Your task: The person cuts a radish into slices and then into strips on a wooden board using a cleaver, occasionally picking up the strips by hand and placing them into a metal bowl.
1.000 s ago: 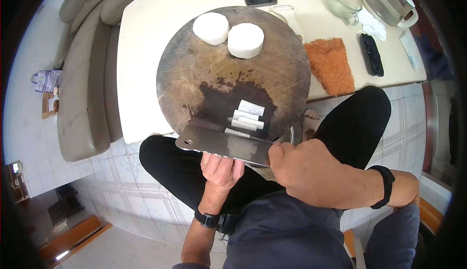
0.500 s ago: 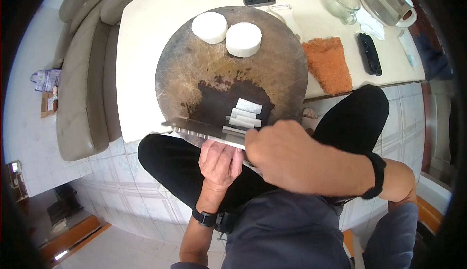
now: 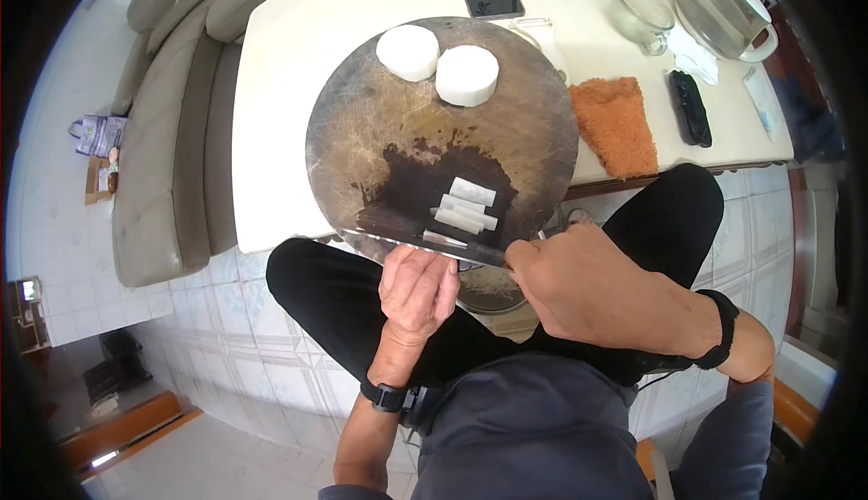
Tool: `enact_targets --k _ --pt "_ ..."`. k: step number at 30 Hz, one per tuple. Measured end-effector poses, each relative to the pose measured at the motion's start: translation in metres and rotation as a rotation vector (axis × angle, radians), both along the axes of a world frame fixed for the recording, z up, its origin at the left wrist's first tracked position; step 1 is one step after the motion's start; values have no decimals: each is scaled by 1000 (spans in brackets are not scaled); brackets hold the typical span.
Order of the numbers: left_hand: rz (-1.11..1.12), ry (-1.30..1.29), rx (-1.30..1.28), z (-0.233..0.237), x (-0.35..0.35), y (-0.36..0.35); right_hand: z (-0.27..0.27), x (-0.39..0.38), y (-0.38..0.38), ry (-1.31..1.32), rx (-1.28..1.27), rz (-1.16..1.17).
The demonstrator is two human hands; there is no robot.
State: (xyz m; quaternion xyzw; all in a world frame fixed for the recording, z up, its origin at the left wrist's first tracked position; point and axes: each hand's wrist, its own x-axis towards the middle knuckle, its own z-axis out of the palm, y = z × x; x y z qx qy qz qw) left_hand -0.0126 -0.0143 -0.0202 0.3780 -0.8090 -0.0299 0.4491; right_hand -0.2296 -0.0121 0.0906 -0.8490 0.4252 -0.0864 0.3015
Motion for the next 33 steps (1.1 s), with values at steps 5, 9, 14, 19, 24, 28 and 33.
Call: enact_targets --k 5,9,14,19,24,28,33 --pt "-2 0 10 -1 0 0 -4 -2 -1 -17 -12 -13" --pt "0 0 21 -2 2 1 -1 -1 -4 24 8 14" --pt "17 -33 52 -2 4 2 0 5 1 31 -36 31" --pt "5 -35 31 -5 5 1 3 9 -2 27 -19 52" --pt "-8 -24 55 -1 3 2 -5 16 -11 -38 -62 33" --pt "-15 22 44 5 -4 -1 -22 12 -16 14 -68 -61" --pt "92 146 131 14 -7 1 -11 -10 -22 -434 536 -400"
